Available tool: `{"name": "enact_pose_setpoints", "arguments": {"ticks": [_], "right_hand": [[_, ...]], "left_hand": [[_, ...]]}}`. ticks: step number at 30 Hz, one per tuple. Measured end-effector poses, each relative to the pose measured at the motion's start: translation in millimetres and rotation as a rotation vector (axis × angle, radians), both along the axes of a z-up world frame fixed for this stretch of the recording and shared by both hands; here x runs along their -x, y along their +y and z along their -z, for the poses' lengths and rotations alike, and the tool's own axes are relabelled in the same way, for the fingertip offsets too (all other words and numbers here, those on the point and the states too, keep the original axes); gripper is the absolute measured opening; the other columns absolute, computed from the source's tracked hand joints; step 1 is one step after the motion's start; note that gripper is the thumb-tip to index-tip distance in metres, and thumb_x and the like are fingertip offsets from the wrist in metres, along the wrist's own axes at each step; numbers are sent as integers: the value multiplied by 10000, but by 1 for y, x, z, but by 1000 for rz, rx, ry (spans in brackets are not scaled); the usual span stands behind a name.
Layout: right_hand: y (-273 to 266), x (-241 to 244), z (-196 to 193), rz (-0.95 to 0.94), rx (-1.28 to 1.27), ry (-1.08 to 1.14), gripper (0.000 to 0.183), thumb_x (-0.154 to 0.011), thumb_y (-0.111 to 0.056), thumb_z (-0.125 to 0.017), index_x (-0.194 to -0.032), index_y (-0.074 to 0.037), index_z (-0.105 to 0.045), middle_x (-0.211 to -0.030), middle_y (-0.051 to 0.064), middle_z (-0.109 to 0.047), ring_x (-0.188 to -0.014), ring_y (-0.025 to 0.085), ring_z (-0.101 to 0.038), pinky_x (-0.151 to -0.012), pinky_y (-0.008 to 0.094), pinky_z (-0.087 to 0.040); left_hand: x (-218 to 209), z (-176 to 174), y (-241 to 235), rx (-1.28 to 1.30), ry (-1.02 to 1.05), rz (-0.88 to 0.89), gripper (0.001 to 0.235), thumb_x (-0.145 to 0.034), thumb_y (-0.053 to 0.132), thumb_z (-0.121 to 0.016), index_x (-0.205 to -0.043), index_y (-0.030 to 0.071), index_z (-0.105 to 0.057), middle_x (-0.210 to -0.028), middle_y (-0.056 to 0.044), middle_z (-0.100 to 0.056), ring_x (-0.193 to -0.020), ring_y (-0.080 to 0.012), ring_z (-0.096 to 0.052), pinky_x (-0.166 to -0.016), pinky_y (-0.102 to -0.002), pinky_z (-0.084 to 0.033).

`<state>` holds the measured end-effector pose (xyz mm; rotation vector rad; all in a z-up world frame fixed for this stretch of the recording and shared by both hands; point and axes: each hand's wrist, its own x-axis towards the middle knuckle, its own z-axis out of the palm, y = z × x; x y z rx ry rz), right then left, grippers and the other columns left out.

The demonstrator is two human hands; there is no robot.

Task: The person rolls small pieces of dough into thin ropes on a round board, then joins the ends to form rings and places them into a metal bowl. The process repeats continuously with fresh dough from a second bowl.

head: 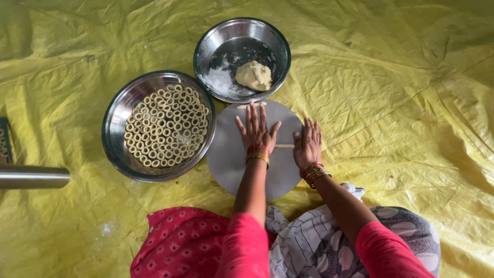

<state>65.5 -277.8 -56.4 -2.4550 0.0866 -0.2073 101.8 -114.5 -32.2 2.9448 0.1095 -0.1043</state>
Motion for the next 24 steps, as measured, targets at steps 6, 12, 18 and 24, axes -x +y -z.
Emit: {"name": "enact_pose_setpoints", "arguments": {"ticks": [6,12,18,24], "right_hand": [[1,2,-6,91,-101,76,623,-1052,-447,-366,-1573,-106,-343,-1632,199,-328,-1551,347,-202,-1258,476,-126],[3,1,-11,72,-67,69,638,-1057,-489,-318,-1556,-93,-359,-1617,201,-358,-1560,342,-201,-1280,474,-85],[3,4,-13,63,-102,28,628,-1075,-491,-306,-1550,-86,-373,-1605,275,-344,-1559,371,-210,-1280,480,-84],[3,5,-13,60,-114,27,615,-1072,-482,-309,-1542,-92,-380,-1587,280,-366,-1552,377,-214,-1273,495,-84]], "left_hand": [[102,30,15,205,-204,243,928,-1021,702,-166,-1642,21,-59,-1712,-230,-15,-1592,-342,-10,-1262,-558,15],[99,31,20,168,-59,286,981,-982,741,-172,-1621,6,-46,-1695,-237,-10,-1570,-333,2,-1234,-555,25],[-2,5,8,23,-69,80,969,-935,768,-124,-1620,87,-43,-1695,-188,-6,-1562,-294,14,-1216,-592,63],[30,21,4,0,-29,149,973,-938,762,-84,-1619,69,-21,-1705,-166,12,-1573,-278,23,-1222,-576,70]]}}
